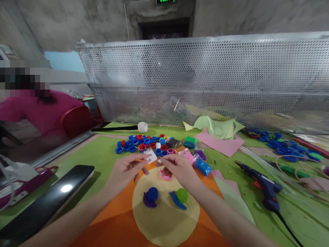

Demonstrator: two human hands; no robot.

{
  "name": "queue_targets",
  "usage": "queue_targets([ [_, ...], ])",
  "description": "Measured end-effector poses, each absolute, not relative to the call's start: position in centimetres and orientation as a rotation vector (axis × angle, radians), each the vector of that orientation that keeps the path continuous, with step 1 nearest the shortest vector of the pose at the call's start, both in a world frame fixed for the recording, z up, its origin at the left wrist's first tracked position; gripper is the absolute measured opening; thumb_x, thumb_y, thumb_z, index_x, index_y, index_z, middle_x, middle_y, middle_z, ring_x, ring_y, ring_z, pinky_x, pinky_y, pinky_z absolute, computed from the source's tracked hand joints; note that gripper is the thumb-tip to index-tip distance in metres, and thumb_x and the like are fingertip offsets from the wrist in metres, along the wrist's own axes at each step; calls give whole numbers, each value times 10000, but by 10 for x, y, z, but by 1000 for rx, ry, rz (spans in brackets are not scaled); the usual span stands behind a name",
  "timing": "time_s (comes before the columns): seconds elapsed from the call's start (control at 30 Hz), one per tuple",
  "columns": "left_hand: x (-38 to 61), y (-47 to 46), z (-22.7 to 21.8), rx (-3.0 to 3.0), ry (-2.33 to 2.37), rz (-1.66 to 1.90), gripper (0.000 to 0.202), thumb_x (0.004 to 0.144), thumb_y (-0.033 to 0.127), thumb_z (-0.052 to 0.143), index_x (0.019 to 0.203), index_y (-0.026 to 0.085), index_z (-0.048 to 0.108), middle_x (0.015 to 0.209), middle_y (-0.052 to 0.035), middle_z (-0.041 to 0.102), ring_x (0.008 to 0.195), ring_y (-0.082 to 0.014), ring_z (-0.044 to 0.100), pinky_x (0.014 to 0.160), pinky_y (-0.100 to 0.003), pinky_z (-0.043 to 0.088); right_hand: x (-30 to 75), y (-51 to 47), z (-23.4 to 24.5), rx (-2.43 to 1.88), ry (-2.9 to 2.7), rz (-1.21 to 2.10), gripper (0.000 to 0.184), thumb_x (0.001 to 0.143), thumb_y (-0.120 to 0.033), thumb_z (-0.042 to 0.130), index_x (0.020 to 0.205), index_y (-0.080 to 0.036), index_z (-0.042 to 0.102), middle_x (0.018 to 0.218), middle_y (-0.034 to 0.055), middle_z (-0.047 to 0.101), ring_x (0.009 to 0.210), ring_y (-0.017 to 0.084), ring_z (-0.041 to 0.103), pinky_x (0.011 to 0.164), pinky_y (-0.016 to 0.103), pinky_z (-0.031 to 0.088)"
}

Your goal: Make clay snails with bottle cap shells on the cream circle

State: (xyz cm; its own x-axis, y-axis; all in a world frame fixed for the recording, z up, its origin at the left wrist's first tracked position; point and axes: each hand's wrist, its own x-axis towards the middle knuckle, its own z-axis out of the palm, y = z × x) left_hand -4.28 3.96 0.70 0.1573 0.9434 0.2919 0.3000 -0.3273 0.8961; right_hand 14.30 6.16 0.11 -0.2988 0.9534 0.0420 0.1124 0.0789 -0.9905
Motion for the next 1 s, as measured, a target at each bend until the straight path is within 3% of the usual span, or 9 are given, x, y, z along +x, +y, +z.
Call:
queue_targets([
  [0.13, -41, 37, 6, 1658, 1162, 1134, 168, 772, 293, 578, 894, 192, 636, 668, -2, 656, 549, -122, 634, 356, -152, 411, 141, 60, -3, -1050, -1371, 1472, 333, 668, -463, 656, 797, -156, 652, 620, 17, 638, 439, 78, 534, 441, 207, 403],
  [0.27, -40, 35, 8, 1613, 1161, 1065, 126, 735, 285, 618, 808, 183, 601, 567, 21, 611, 528, -128, 630, 352, -144, 386, 143, 61, -6, -1033, -1206, 1517, 395, 589, -452, 720, 859, -177, 637, 788, 35, 679, 515, 88, 602, 473, 200, 445],
  [0.4, -40, 37, 7, 1604, 1176, 1042, 111, 706, 265, 642, 744, 180, 580, 568, 21, 602, 548, -132, 633, 360, -141, 371, 143, 59, -1, -1030, -1182, 1562, 437, 550, -380, 767, 923, -171, 674, 627, 11, 667, 514, 88, 599, 511, 197, 466],
  [0.5, -41, 38, 8, 1625, 1188, 1034, 110, 726, 284, 613, 765, 181, 607, 537, 24, 592, 510, -119, 607, 366, -149, 373, 142, 57, 2, -1040, -1187, 1579, 396, 530, -366, 782, 855, -157, 698, 545, 3, 649, 494, 84, 596, 497, 182, 463],
  [0.73, -41, 40, 9, 1686, 1215, 1011, 190, 802, 318, 507, 835, 176, 629, 549, 25, 590, 406, -73, 494, 390, -170, 391, 141, 57, 3, -1048, -1216, 1593, 364, 501, -381, 803, 726, -143, 645, 631, 25, 676, 527, 121, 644, 458, 184, 475],
  [1.0, -42, 41, 6, 1720, 1209, 991, 176, 759, 350, 588, 710, 182, 566, 618, 21, 569, 552, -114, 572, 433, -180, 410, 143, 57, -2, -1011, -1347, 1535, 286, 582, -348, 770, 700, -148, 602, 650, 15, 667, 582, 129, 651, 518, 216, 493],
])
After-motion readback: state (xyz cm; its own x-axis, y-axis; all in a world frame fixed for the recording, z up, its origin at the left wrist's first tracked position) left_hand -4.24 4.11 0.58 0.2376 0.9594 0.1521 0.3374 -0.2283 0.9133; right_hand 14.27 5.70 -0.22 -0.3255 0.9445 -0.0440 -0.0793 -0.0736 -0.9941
